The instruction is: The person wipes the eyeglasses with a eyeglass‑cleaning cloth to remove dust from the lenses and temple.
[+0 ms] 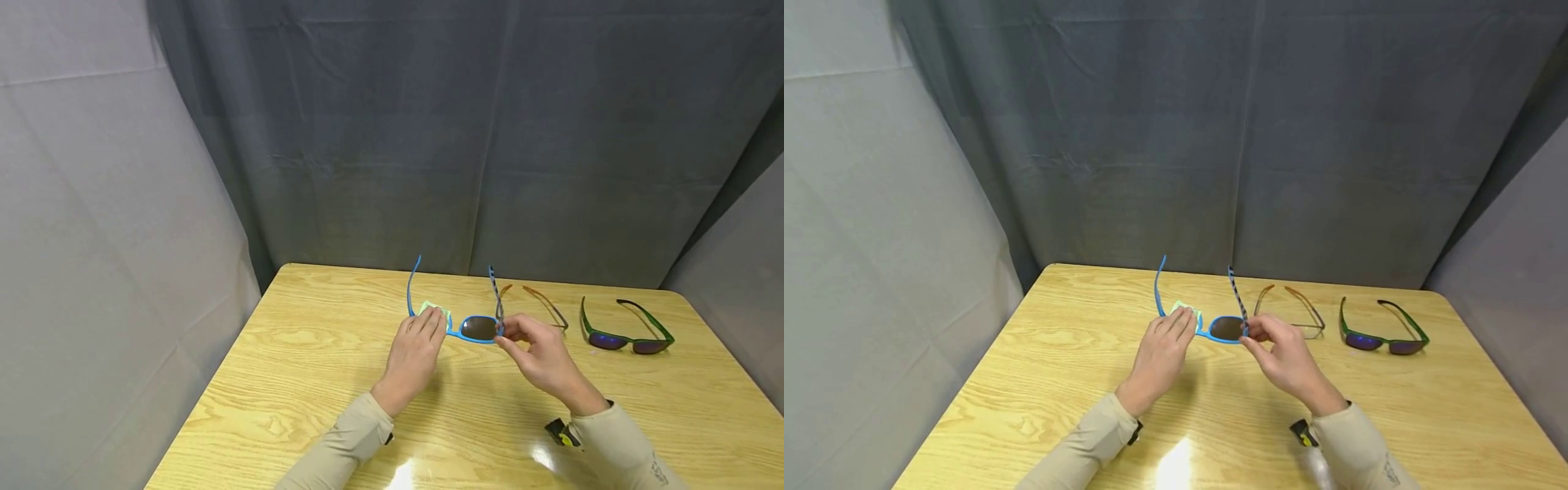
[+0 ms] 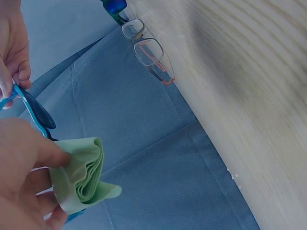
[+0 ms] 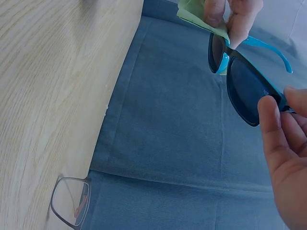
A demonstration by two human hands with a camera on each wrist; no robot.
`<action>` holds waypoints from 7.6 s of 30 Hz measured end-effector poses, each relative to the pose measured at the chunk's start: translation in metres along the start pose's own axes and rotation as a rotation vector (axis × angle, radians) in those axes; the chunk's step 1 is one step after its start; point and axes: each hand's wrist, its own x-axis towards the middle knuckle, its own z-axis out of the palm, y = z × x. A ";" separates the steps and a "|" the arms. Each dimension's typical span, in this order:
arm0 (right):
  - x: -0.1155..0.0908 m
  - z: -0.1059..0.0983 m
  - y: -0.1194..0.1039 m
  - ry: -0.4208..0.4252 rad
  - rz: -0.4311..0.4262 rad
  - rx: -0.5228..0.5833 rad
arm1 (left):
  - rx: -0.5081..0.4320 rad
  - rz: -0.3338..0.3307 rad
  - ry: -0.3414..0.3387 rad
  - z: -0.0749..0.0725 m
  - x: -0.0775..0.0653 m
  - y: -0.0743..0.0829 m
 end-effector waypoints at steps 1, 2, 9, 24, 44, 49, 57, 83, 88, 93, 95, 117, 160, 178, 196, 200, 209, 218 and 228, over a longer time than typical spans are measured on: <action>0.000 0.000 0.000 0.004 -0.002 0.003 | -0.005 0.002 0.010 0.000 0.000 -0.001; 0.000 -0.001 -0.001 0.007 -0.004 0.005 | -0.017 0.003 0.019 -0.001 0.000 -0.001; -0.001 -0.002 0.001 0.023 0.013 0.007 | -0.073 0.028 0.047 -0.002 0.000 -0.005; -0.001 -0.004 0.008 0.074 0.070 0.024 | -0.138 0.138 0.217 -0.009 0.004 -0.013; 0.003 0.003 0.002 0.063 0.100 0.072 | -0.428 0.158 0.390 -0.021 0.010 -0.001; 0.002 0.006 -0.003 0.048 0.073 0.093 | -0.317 0.154 0.356 -0.020 0.013 0.003; 0.012 -0.001 -0.032 0.028 0.054 0.154 | -0.179 0.177 0.245 -0.016 0.012 0.008; 0.008 -0.009 -0.029 -0.003 0.083 0.298 | -0.129 0.331 0.211 -0.020 0.015 0.010; 0.006 -0.006 -0.025 0.003 0.103 0.292 | -0.114 0.342 0.176 -0.021 0.014 0.010; 0.005 -0.005 -0.025 0.012 0.119 0.303 | -0.103 0.351 0.129 -0.023 0.014 0.011; 0.005 -0.005 -0.026 0.014 0.119 0.304 | -0.101 0.353 0.123 -0.023 0.014 0.012; -0.009 0.004 0.005 -0.028 0.149 0.311 | -0.086 0.323 0.012 -0.022 0.018 0.018; -0.007 -0.003 -0.004 -0.037 0.181 0.276 | -0.095 0.357 0.025 -0.028 0.024 0.013; -0.010 -0.001 0.004 -0.027 0.275 0.274 | -0.182 0.394 0.107 -0.026 0.024 0.012; -0.003 -0.018 -0.010 0.026 0.325 0.246 | -0.516 0.302 0.388 -0.033 0.012 0.001; -0.007 -0.018 -0.001 0.030 0.341 0.251 | -0.577 0.219 0.465 -0.031 0.010 -0.004; -0.013 -0.015 0.012 0.049 0.362 0.313 | -0.750 -0.080 0.606 -0.027 0.008 -0.014; -0.014 -0.011 0.010 0.049 0.293 0.293 | -0.865 -0.371 0.654 -0.025 0.011 -0.022; -0.011 -0.004 0.001 0.035 0.107 0.286 | -0.916 -0.478 0.606 -0.020 0.014 -0.024</action>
